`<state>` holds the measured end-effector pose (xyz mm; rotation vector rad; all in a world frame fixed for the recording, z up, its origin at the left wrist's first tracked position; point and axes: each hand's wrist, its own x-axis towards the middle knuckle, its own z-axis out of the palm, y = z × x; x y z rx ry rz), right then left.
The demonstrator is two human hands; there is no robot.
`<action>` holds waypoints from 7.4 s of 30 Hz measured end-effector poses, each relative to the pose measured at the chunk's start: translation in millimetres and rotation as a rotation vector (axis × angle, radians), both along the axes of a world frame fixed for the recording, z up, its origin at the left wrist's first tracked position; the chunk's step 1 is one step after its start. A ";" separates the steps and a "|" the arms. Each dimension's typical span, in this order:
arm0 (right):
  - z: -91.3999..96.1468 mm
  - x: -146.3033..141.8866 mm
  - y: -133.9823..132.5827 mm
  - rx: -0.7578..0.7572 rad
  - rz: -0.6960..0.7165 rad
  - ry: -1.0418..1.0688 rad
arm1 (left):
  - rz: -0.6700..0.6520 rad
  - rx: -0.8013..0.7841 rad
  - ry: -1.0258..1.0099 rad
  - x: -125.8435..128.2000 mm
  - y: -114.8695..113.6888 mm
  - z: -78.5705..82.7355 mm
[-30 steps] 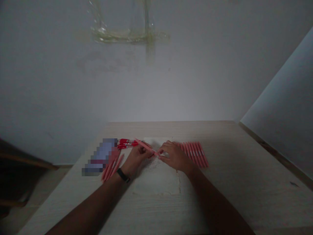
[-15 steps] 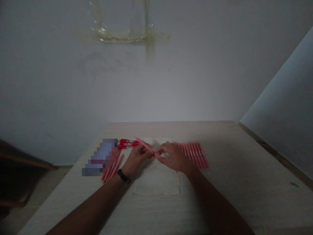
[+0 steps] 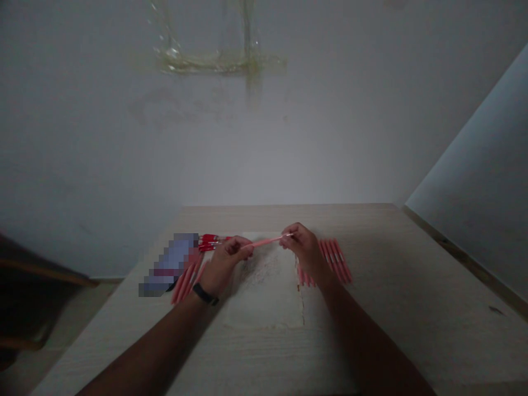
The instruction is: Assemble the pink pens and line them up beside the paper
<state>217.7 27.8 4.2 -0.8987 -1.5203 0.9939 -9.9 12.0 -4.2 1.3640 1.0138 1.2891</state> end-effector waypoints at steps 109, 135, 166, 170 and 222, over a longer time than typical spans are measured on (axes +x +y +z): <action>-5.6 -3.2 -3.2 0.175 0.151 -0.482 | 0.041 -0.044 0.009 4.9 -0.1 -4.6; 7.0 3.8 -6.2 -0.079 -0.007 -0.406 | -0.104 0.179 0.612 4.1 -7.6 -13.4; -46.8 199.0 -21.0 -0.377 -0.517 -0.933 | -0.246 0.365 0.923 -1.4 -9.9 -14.1; -47.6 194.6 -19.4 -0.358 -0.529 -0.936 | -0.246 0.357 0.921 -1.1 -10.3 -13.7; -29.8 138.2 -18.4 -0.083 -0.494 -0.834 | -0.236 0.363 0.946 -1.8 -10.3 -12.7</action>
